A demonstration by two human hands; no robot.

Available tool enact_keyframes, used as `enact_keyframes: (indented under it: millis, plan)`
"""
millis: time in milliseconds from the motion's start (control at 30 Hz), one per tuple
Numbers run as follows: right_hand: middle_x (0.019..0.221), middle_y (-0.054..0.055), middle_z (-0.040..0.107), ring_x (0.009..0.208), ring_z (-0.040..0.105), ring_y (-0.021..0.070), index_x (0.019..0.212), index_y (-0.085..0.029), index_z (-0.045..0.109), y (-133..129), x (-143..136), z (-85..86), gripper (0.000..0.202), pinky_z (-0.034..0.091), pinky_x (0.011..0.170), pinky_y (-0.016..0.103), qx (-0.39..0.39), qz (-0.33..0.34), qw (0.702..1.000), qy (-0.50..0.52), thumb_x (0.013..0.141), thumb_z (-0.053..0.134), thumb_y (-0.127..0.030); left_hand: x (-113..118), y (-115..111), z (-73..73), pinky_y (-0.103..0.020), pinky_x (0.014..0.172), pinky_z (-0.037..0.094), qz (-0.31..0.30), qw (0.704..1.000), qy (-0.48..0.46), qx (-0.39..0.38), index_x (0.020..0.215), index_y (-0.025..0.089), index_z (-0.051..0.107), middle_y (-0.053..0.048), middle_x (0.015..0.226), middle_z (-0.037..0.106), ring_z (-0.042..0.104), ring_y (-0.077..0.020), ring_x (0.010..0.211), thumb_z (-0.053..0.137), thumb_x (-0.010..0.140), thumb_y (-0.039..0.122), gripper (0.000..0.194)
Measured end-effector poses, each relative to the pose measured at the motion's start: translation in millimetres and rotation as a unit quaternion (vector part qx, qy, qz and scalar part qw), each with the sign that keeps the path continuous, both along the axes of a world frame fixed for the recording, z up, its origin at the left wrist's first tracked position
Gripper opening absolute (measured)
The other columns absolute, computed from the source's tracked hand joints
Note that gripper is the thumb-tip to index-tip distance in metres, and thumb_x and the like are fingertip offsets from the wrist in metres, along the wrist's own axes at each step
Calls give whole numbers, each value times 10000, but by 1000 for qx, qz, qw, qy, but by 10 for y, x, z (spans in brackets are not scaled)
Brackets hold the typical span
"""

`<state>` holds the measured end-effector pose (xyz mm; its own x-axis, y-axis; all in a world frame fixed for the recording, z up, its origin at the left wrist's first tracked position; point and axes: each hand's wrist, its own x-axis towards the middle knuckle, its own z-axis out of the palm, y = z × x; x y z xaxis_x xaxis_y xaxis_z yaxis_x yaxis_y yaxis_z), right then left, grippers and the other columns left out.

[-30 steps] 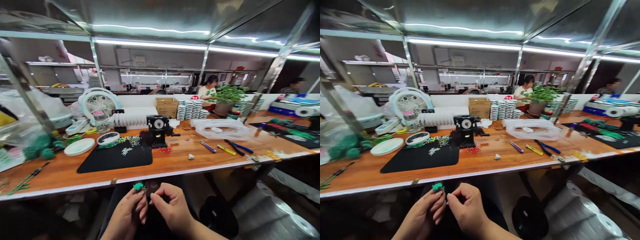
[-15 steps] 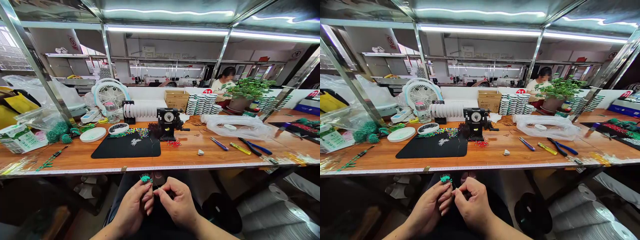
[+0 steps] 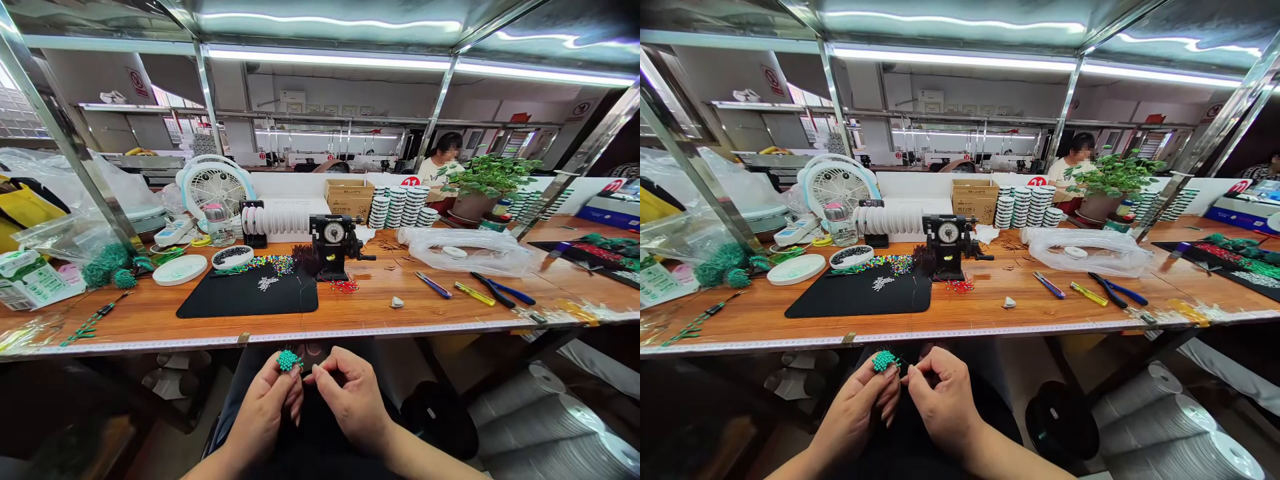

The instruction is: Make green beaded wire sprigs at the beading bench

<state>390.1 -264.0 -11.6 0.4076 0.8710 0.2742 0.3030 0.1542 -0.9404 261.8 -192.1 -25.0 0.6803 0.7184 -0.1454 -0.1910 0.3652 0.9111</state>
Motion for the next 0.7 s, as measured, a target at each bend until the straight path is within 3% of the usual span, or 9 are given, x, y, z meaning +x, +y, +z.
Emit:
enact_keyframes:
  millis: [67, 233, 333, 400, 500, 567, 700]
  plan:
    - [619, 18, 585, 594, 526, 122, 629, -140, 594, 7, 9, 9, 232, 408, 581, 231, -9, 1, 1000, 14, 815, 548, -271, -1, 5, 2, -203, 439, 358, -4, 1000, 3, 18, 730, 190, 470, 77, 522, 325, 320, -74, 450, 535, 862, 330, 204]
    - [592, 16, 617, 515, 514, 111, 730, -133, 691, 51, 22, 18, 220, 399, 517, 220, -61, 81, 989, 107, 809, 577, -303, 10, -18, 6, -208, 452, 383, -44, 998, 9, 36, 753, 196, 467, 66, 523, 416, 396, -82, 453, 525, 865, 356, 204]
    - [655, 35, 650, 610, 550, 133, 692, -132, 687, 61, 11, 3, 204, 418, 595, 229, -38, 71, 994, 69, 801, 576, -265, 9, -27, -17, -205, 445, 376, -47, 998, 22, 39, 756, 202, 451, 65, 521, 421, 408, -84, 450, 488, 882, 372, 216]
    - [634, 27, 629, 597, 528, 128, 657, -131, 659, 51, -5, -15, 198, 401, 583, 229, -36, 58, 997, 30, 790, 575, -250, 6, -22, -14, -172, 383, 275, -20, 999, 37, 14, 775, 206, 440, 85, 505, 352, 310, -63, 408, 488, 883, 376, 207]
    - [574, 0, 558, 562, 468, 112, 605, -137, 604, 24, -19, -37, 192, 368, 557, 226, -30, 36, 999, -1, 766, 582, -239, 7, -7, 44, -166, 365, 163, 85, 996, 23, 2, 792, 209, 430, 95, 521, 289, 206, -57, 416, 511, 875, 351, 184]
    - [574, -9, 520, 563, 444, 107, 592, -145, 567, 4, -9, -42, 199, 359, 554, 224, -14, 24, 1000, 7, 764, 579, -244, 11, 3, 100, -176, 381, 207, 139, 990, 1, 17, 772, 206, 430, 88, 533, 297, 227, -66, 436, 522, 872, 325, 180]
    - [572, -29, 450, 525, 390, 87, 617, -165, 493, -30, 53, -36, 239, 335, 505, 210, 33, -33, 995, 91, 800, 559, -303, 6, 15, 162, -196, 436, 301, 129, 991, -30, -8, 726, 195, 447, 66, 568, 360, 307, -77, 483, 565, 848, 304, 202]
